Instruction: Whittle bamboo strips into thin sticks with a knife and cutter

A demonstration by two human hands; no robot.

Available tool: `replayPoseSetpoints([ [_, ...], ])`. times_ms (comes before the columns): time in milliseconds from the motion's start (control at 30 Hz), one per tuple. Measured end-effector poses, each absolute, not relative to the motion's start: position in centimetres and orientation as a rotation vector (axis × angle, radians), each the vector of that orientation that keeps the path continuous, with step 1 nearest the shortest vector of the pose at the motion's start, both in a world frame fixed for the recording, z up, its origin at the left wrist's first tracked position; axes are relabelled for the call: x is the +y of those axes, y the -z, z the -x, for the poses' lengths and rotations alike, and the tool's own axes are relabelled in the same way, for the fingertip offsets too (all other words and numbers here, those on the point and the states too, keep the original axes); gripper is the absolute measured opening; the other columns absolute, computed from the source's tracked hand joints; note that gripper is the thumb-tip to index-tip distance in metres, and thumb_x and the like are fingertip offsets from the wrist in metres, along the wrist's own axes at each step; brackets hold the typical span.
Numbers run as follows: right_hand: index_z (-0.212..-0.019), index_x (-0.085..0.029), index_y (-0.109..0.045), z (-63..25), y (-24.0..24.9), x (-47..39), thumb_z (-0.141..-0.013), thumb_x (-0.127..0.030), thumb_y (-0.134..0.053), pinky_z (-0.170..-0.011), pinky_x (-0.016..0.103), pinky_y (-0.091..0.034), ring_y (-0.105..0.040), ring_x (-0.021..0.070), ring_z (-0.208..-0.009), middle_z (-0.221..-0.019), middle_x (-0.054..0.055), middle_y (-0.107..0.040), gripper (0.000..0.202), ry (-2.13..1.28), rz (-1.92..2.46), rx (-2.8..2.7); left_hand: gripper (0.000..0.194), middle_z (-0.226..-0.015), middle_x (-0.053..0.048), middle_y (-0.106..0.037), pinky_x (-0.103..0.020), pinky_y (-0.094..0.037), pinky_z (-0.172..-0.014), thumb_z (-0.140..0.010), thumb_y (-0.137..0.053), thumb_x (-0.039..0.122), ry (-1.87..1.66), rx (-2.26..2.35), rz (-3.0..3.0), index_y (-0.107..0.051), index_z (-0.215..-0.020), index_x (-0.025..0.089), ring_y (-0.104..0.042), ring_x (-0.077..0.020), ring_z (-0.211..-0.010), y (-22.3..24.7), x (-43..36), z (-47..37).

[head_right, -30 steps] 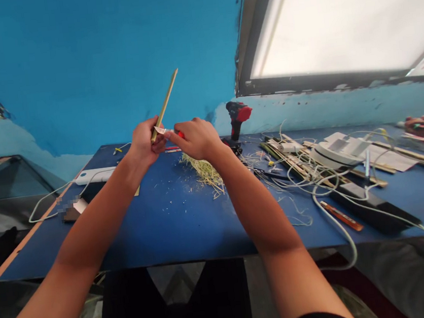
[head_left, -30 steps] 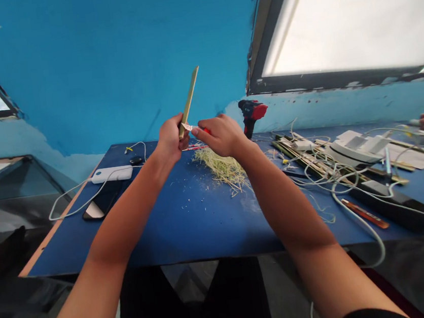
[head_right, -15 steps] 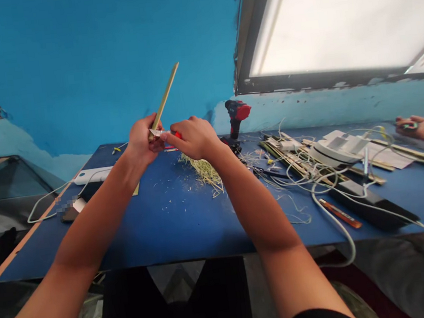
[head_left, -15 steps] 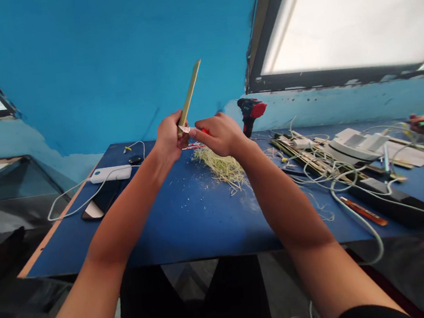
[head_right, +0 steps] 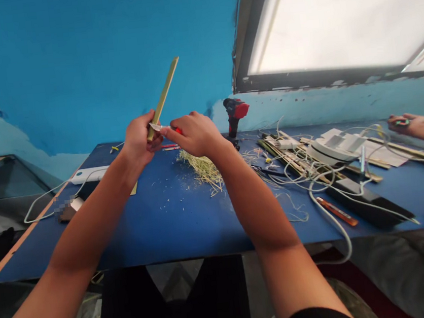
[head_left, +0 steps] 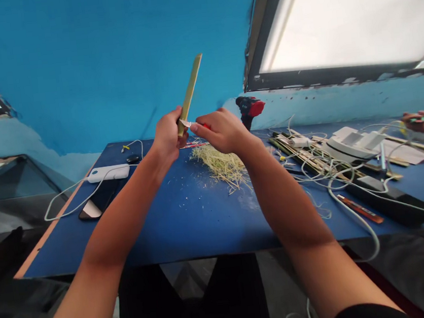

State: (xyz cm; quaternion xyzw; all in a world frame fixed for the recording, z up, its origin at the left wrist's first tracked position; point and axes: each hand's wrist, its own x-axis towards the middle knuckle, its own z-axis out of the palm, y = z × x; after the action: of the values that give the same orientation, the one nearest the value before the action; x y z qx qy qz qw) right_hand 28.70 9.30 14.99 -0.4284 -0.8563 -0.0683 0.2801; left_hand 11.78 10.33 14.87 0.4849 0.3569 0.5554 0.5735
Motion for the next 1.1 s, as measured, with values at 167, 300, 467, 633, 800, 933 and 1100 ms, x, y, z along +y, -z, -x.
replayPoseSetpoints([
  [167,-0.067,-0.026,-0.039,-29.5,-14.8,10.2,-0.107,-0.08,-0.024,-0.068,0.038,-0.027,-0.035,0.0189,-0.062,-0.063,0.003,-0.041,0.068,0.213,1.195,-2.181,0.049,-0.043,0.008,-0.033,-0.023,-0.02,-0.038,-0.112,-0.048,0.05,-1.23,0.794,-1.219,-0.041,-0.072,0.024,-0.026,-0.0048,-0.031,-14.8,10.2,-11.6],
  [300,-0.067,-0.026,-0.04,-30.4,-14.9,10.7,-0.106,-0.082,-0.025,-0.068,0.038,-0.028,-0.038,0.019,-0.064,-0.064,0.003,-0.042,0.07,0.219,1.241,-2.15,0.048,-0.043,0.009,-0.027,-0.023,-0.018,-0.038,-0.112,-0.047,0.052,-1.155,0.783,-1.284,-0.044,-0.073,0.024,-0.024,-0.0049,-0.031,-14.8,10.1,-11.6],
  [467,-0.066,-0.026,-0.041,-30.3,-14.6,11.1,-0.104,-0.084,-0.026,-0.067,0.039,-0.027,-0.038,0.0197,-0.064,-0.064,0.003,-0.041,0.071,0.222,1.254,-2.085,0.048,-0.042,0.008,-0.028,-0.024,-0.019,-0.039,-0.112,-0.048,0.051,-1.123,0.793,-1.299,-0.045,-0.072,0.024,-0.026,-0.006,-0.031,-14.6,10.5,-11.5],
  [633,-0.065,-0.026,-0.04,-31.7,-14.2,12.5,-0.102,-0.088,-0.026,-0.07,0.039,-0.028,-0.037,0.0205,-0.066,-0.064,0.003,-0.039,0.073,0.201,1.265,-1.975,0.054,-0.04,0.006,-0.026,-0.025,-0.013,-0.037,-0.114,-0.044,0.05,-1.096,0.818,-1.286,-0.038,-0.066,0.025,-0.02,-0.0069,-0.031,-14.1,10.2,-12.4],
  [800,-0.067,-0.026,-0.049,-33.5,-13.9,13.7,-0.105,-0.082,-0.029,-0.073,0.041,-0.031,-0.045,0.0236,-0.072,-0.066,0.006,-0.044,0.07,0.21,1.308,-1.878,0.06,-0.04,0.006,-0.026,-0.024,-0.014,-0.037,-0.113,-0.046,0.051,-1.021,0.791,-1.313,-0.034,-0.061,0.025,-0.02,-0.0059,-0.031,-13.7,10.1,-12.9],
  [933,-0.066,-0.026,-0.047,-35.0,-13.3,15.1,-0.104,-0.083,-0.029,-0.074,0.041,-0.032,-0.047,0.024,-0.073,-0.068,0.007,-0.047,0.072,0.243,1.348,-1.795,0.059,-0.041,0.006,-0.025,-0.024,-0.013,-0.037,-0.114,-0.046,0.049,-1.002,0.803,-1.316,-0.035,-0.061,0.024,-0.019,-0.0053,-0.031,-13.3,10.2,-13.1],
  [1100,-0.064,-0.026,-0.049,-38.3,-12.2,17.2,-0.106,-0.081,-0.022,-0.071,0.04,-0.033,-0.051,0.0236,-0.072,-0.066,0.008,-0.05,0.074,0.254,1.472,-1.67,0.052,-0.042,0.007,-0.027,-0.023,-0.013,-0.036,-0.116,-0.041,0.039,-0.896,0.875,-1.322,-0.04,-0.066,0.023,-0.018,-0.0042,-0.031,-13.0,10.0,-13.6],
])
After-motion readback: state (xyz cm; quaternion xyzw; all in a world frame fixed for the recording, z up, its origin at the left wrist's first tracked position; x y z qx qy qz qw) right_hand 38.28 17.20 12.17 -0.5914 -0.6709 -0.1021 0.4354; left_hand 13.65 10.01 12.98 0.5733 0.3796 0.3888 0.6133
